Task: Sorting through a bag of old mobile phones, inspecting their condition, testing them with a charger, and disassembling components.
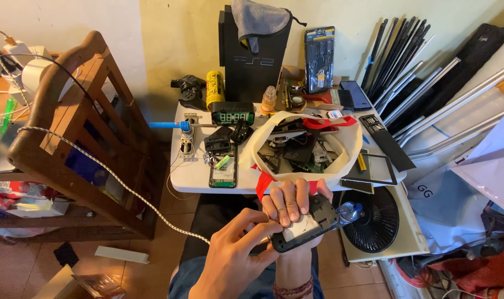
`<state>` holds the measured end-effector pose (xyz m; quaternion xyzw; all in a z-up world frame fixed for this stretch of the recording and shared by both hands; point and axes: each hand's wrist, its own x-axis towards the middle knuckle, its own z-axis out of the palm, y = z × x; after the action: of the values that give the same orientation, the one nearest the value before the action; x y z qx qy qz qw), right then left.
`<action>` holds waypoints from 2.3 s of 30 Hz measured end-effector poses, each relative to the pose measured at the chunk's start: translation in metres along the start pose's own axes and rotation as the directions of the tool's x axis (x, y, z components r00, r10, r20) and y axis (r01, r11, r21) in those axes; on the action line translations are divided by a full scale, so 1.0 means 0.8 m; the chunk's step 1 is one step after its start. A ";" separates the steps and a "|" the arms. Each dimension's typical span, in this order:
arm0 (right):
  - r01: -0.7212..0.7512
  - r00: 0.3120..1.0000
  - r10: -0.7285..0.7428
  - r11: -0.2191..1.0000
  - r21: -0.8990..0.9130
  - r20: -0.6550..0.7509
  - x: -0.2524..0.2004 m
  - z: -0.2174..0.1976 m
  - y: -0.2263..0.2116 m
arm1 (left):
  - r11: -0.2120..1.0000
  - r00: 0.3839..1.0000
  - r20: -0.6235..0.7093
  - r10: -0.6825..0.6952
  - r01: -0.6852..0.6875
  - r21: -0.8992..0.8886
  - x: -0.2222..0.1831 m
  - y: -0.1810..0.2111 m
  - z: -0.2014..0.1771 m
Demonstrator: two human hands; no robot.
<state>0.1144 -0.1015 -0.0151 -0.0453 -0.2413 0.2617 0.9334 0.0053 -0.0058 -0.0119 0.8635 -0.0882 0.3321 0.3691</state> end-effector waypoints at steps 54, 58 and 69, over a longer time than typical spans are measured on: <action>-0.262 0.705 -0.180 0.833 -0.488 -0.686 0.004 0.033 0.030 | 0.250 0.652 0.265 -0.711 0.586 -0.770 -0.011 -0.034 -0.004; -0.229 0.647 -0.142 0.901 -0.369 -0.749 0.008 0.024 0.035 | 0.252 0.698 0.136 -0.703 0.424 -0.870 -0.021 -0.045 0.019; -0.684 0.679 -0.172 0.204 -0.700 -0.713 0.004 0.021 0.030 | 0.095 0.593 0.176 -0.786 0.398 -0.912 -0.007 -0.046 0.006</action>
<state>0.0974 -0.0800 -0.0043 -0.7316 0.0153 0.1923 0.6539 0.0178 0.0163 -0.0391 0.3991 0.1841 0.1968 0.8764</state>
